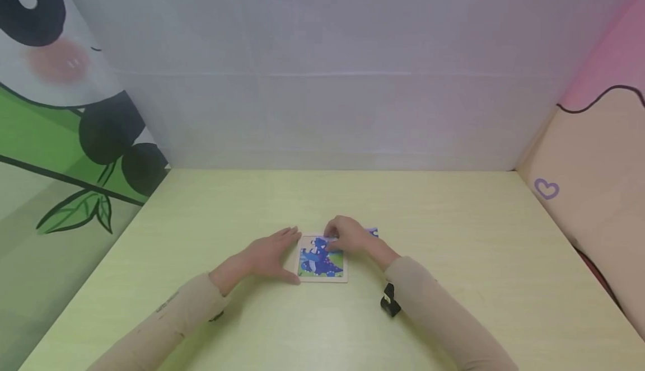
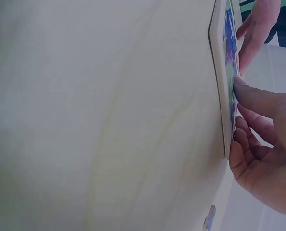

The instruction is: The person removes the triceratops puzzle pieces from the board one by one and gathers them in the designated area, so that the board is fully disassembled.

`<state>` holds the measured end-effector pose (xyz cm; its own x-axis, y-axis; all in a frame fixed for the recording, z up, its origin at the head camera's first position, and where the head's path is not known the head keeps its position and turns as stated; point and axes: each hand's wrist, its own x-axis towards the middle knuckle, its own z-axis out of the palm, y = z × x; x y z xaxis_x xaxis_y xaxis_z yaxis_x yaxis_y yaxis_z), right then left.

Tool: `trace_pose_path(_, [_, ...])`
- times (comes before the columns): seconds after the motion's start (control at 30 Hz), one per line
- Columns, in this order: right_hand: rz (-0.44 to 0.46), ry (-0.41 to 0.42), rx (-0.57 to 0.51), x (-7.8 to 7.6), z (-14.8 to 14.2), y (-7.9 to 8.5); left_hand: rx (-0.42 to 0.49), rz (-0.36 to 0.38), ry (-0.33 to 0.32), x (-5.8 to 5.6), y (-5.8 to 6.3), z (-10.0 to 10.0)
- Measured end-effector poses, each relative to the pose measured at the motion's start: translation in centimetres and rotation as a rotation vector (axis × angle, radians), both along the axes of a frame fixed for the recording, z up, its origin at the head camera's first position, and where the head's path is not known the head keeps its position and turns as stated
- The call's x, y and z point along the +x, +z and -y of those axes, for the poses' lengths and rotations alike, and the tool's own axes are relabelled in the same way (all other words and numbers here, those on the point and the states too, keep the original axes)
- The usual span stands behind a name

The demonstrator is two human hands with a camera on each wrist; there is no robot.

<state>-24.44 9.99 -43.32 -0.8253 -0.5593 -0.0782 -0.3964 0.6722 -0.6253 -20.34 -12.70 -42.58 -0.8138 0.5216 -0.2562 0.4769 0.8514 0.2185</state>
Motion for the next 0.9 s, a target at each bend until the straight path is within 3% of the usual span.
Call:
trace_pose_path(0.57, [0.037,0.009,-0.056,0.01,0.31,0.12,-0.009,0.01,0.011,-0.01,0.2,-0.13])
trace_pose_path(0.9, [-0.036,0.033,-0.037,0.46,0.35,0.43,-0.001,0.01,0.004,0.13,0.29,-0.09])
